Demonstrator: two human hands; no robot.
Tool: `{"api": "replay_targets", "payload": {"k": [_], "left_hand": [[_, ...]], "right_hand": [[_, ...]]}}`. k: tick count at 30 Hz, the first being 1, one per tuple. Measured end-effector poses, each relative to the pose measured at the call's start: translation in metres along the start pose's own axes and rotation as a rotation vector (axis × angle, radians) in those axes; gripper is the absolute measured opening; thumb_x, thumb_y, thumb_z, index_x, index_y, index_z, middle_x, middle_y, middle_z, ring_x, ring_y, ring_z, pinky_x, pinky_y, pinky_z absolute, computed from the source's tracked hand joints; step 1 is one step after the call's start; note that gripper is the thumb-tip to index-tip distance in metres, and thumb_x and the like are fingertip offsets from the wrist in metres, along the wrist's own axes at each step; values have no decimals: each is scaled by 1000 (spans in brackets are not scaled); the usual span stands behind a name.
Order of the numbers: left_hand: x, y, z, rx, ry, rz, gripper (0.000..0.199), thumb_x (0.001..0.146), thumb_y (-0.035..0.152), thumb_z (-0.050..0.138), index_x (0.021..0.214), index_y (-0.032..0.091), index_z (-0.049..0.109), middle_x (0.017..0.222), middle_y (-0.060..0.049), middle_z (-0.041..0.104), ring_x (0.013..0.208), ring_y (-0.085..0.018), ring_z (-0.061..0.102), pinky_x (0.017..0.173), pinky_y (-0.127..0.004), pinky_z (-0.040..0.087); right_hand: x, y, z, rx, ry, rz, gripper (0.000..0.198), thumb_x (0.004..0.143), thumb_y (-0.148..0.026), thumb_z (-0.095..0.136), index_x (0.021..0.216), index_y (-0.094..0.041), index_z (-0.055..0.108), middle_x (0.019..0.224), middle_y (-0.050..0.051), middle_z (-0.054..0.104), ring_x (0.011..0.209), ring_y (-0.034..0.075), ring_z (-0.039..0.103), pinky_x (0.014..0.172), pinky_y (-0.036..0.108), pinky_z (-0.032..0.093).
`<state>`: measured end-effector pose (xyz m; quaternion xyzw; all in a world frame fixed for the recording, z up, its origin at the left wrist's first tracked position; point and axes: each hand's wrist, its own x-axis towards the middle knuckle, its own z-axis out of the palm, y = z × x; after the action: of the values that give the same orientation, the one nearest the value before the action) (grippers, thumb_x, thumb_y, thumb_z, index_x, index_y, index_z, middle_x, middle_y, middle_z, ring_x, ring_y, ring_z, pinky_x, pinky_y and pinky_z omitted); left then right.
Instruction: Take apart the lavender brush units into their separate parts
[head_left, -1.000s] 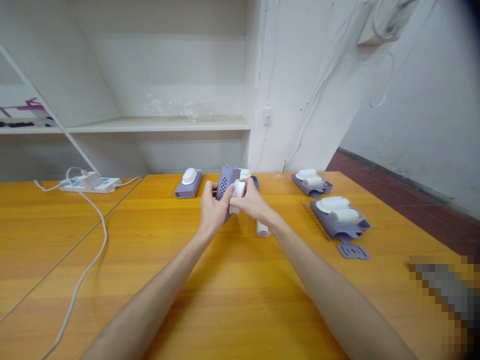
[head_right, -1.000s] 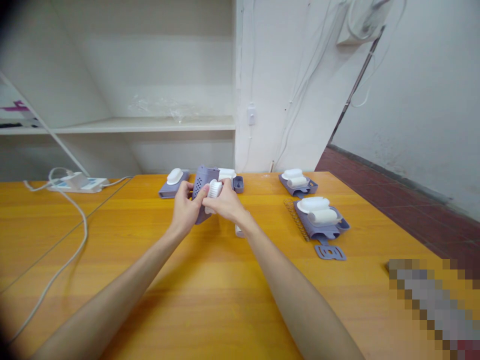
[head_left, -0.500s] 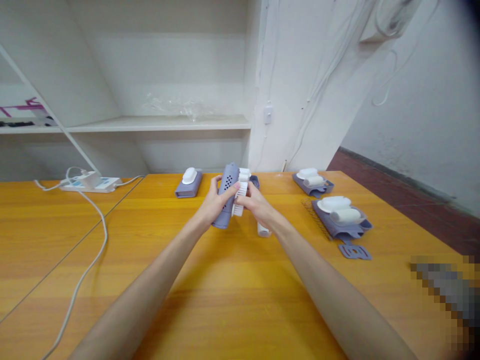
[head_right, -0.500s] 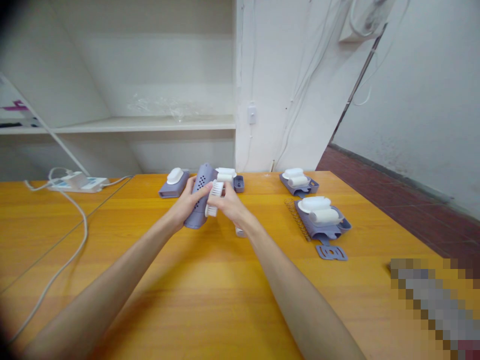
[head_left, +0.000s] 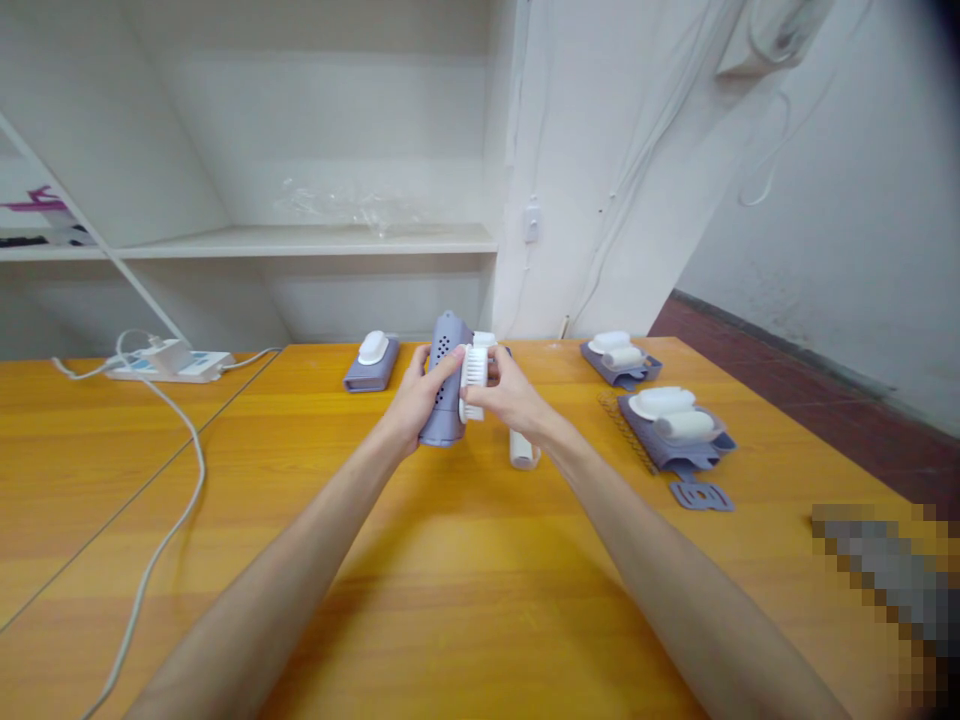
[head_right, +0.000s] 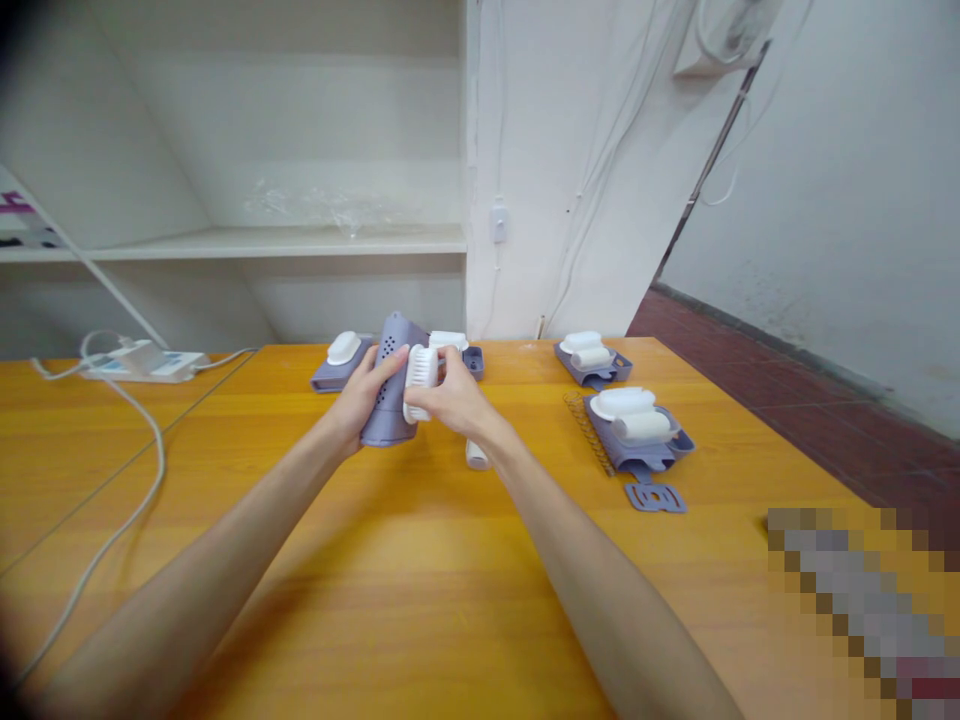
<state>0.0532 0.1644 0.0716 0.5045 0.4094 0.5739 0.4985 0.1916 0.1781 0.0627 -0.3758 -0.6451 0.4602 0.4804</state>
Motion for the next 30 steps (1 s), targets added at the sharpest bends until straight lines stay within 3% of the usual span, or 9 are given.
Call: {"api": "replay_targets", "payload": {"k": [3,6,12,16,18,21,24,27,30], "left_hand": [[0,1,1,55,38,83,46,70,47,69,104,21,52,86,-2,62,72,-14,60,59,-22,47],[5,4,-5,-9,92,74,46,70,49,68,103,21,50,83,-1,61,67,-13,61,61,-25,49],[21,10,-27,-223,103,-141,50,74,57,59,103,17,55,81,-7,64,69,-19,64,64,-33,53],[20,1,-30,-311,167,-200,48,72,53,60,104,17,60,88,-10,67,74,-23,65,64,-36,54],[18,-4,-28,-335,141,-261,47,72,51,58,103,17,61,87,-10,68,72,-24,65,64,-38,54],[16,-7,-24,-381,29,-317,46,74,50,51,101,14,62,86,-12,69,73,-26,66,65,-41,54],[17,-5,-19,-420,-10,-296,45,74,48,48,97,13,63,86,-12,70,75,-27,66,67,-41,54],[20,-3,-12,-460,-34,-219,45,75,47,46,96,12,64,86,-11,70,77,-25,66,67,-38,55],[21,-1,-7,-476,-64,-187,45,75,45,47,100,11,63,88,-11,70,75,-23,66,67,-34,54]], "right_hand": [[0,5,-3,30,4,17,40,63,-23,62,101,-19,48,92,0,61,86,17,58,76,30,49],[-7,7,-4,-48,21,54,37,65,-28,62,98,-19,50,92,1,62,85,17,59,75,29,48],[-25,5,4,-773,61,123,46,58,-30,69,100,-21,52,94,7,61,82,25,59,71,36,45],[-29,11,12,-868,-1,165,41,53,-17,69,92,-19,56,95,12,62,91,32,58,82,46,40],[-27,12,11,-805,-7,160,36,56,-14,66,90,-18,58,93,11,64,92,31,59,84,45,40],[-22,4,6,-653,-15,158,30,73,-21,55,102,-18,57,85,7,66,83,23,62,75,36,46],[-20,-7,4,-176,-96,200,34,87,-35,40,115,-19,52,87,6,67,73,18,64,62,29,48],[-24,-12,10,332,-186,293,36,82,-44,55,107,-19,55,94,6,68,70,16,64,57,26,48],[-29,-12,15,513,-235,389,33,73,-35,68,98,-15,59,90,8,68,66,15,64,57,25,47]]}}
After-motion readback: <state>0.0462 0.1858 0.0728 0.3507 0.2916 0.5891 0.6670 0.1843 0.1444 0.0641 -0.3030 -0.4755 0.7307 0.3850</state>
